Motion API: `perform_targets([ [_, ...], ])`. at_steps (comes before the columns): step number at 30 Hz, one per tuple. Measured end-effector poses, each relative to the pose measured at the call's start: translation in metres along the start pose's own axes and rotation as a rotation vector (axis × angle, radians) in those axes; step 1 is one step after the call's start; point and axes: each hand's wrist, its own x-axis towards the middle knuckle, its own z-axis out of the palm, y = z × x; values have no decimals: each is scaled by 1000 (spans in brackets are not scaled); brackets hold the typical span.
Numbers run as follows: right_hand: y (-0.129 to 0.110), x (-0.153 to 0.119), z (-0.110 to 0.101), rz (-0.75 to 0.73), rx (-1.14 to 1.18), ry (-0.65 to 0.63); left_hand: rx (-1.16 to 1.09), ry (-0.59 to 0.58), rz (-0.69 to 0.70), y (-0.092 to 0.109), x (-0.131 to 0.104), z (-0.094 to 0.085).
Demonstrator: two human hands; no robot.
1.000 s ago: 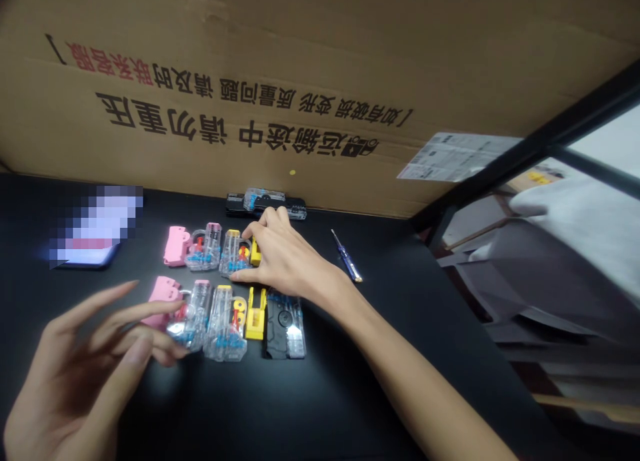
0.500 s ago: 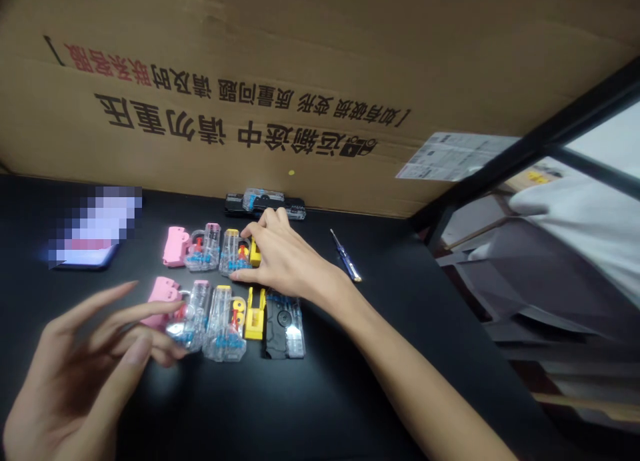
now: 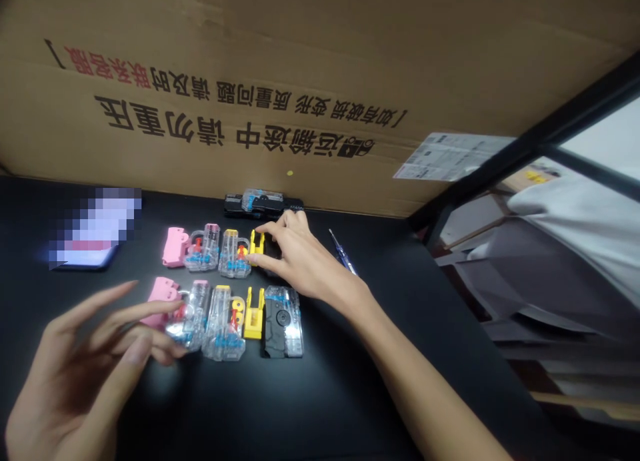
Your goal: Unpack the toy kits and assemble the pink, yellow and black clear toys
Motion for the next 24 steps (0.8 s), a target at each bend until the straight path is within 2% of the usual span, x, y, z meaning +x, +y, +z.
perform_targets([
  [8, 1, -2, 2, -3, 29, -19, 6, -61, 56, -7, 4, -7],
  [12, 0, -2, 2, 2, 34, -29, 4, -5, 5, -3, 2, -3],
  [19, 1, -1, 3, -6, 40, -21, 4, -55, 48, -8, 3, -6],
  [24, 0, -2, 3, -6, 39, -20, 0, -2, -2, -5, 1, -3],
])
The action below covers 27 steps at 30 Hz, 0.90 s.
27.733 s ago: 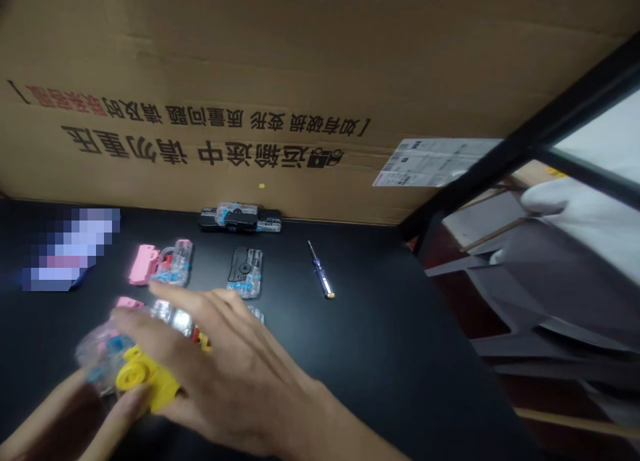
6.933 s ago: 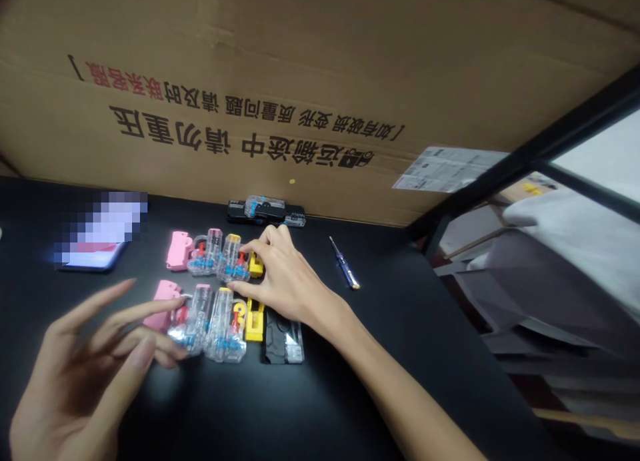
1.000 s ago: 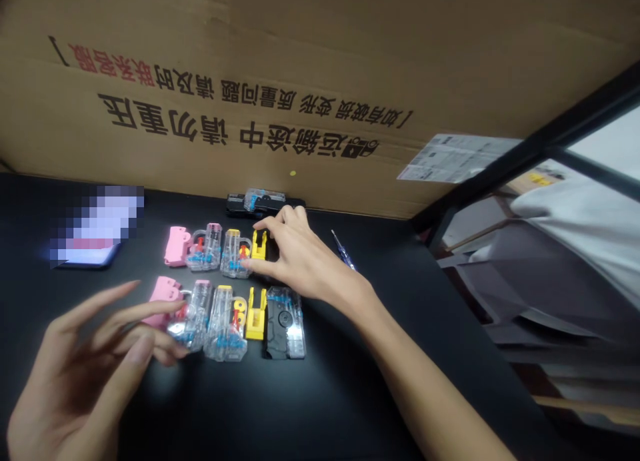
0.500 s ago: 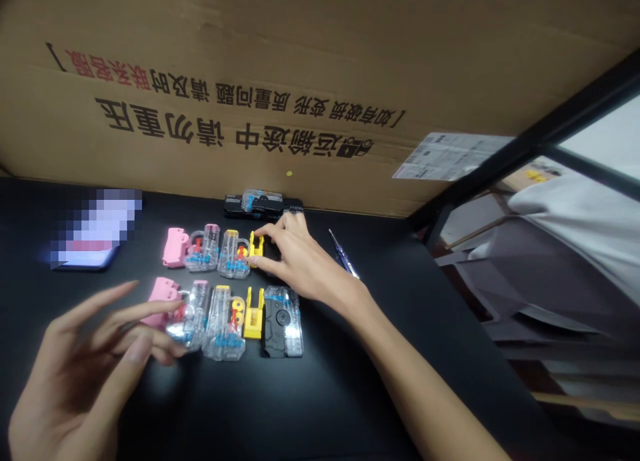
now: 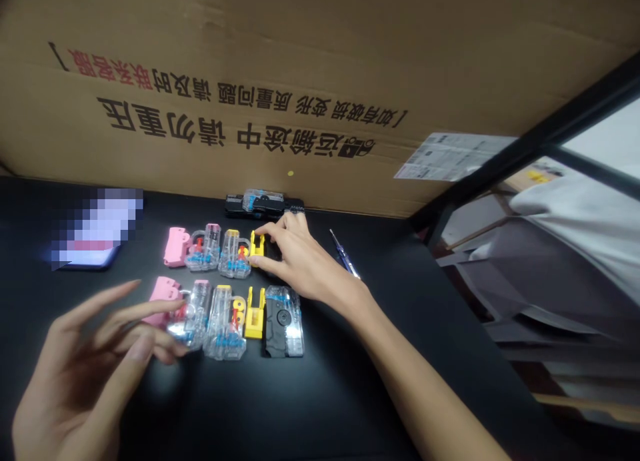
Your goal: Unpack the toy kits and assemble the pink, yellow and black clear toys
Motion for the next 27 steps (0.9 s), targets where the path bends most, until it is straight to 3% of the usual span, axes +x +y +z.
perform_targets([
  [8, -2, -6, -8, -7, 15, 47, 28, -120, 118, -9, 7, -11],
  [17, 18, -24, -10, 56, 27, 165, 21, -92, 116, -9, 6, -8],
  [27, 33, -26, 4, 52, 13, 168, 54, -1, 72, 0, -3, 2],
])
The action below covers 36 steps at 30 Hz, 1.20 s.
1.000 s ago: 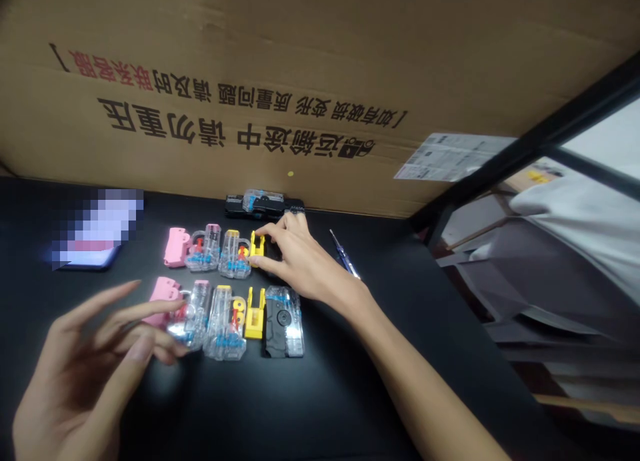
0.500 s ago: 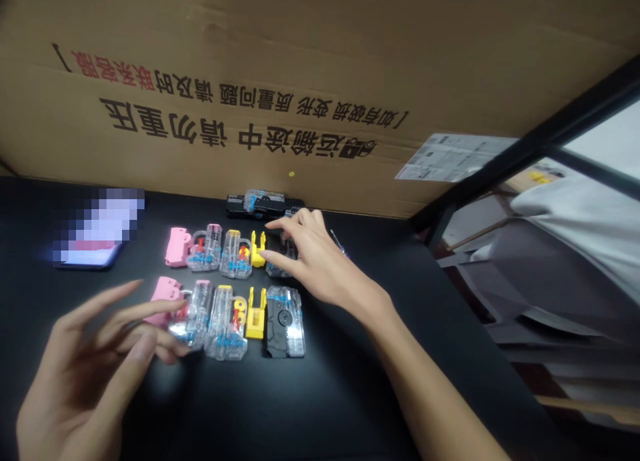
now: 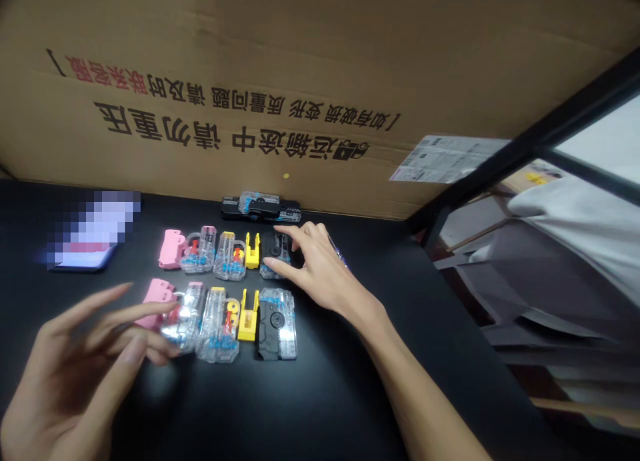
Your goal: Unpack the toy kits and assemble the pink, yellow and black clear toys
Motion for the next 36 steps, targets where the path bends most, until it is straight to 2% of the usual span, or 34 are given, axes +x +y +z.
perform_targets([
  [6, -1, -1, 7, 7, -17, -36, 0, 34, 33, 1, -1, 6],
  [15, 3, -4, -5, 48, -29, -60, -15, 17, 59, -2, -2, 4],
  [22, 2, -6, -1, 52, -73, -29, 3, 19, 47, -1, -4, 4],
  [28, 3, -6, -2, 29, -83, -98, 18, 15, 54, -1, -3, 3],
  [36, 6, -5, -3, 22, -60, -92, 35, 7, 76, -1, -2, 3],
])
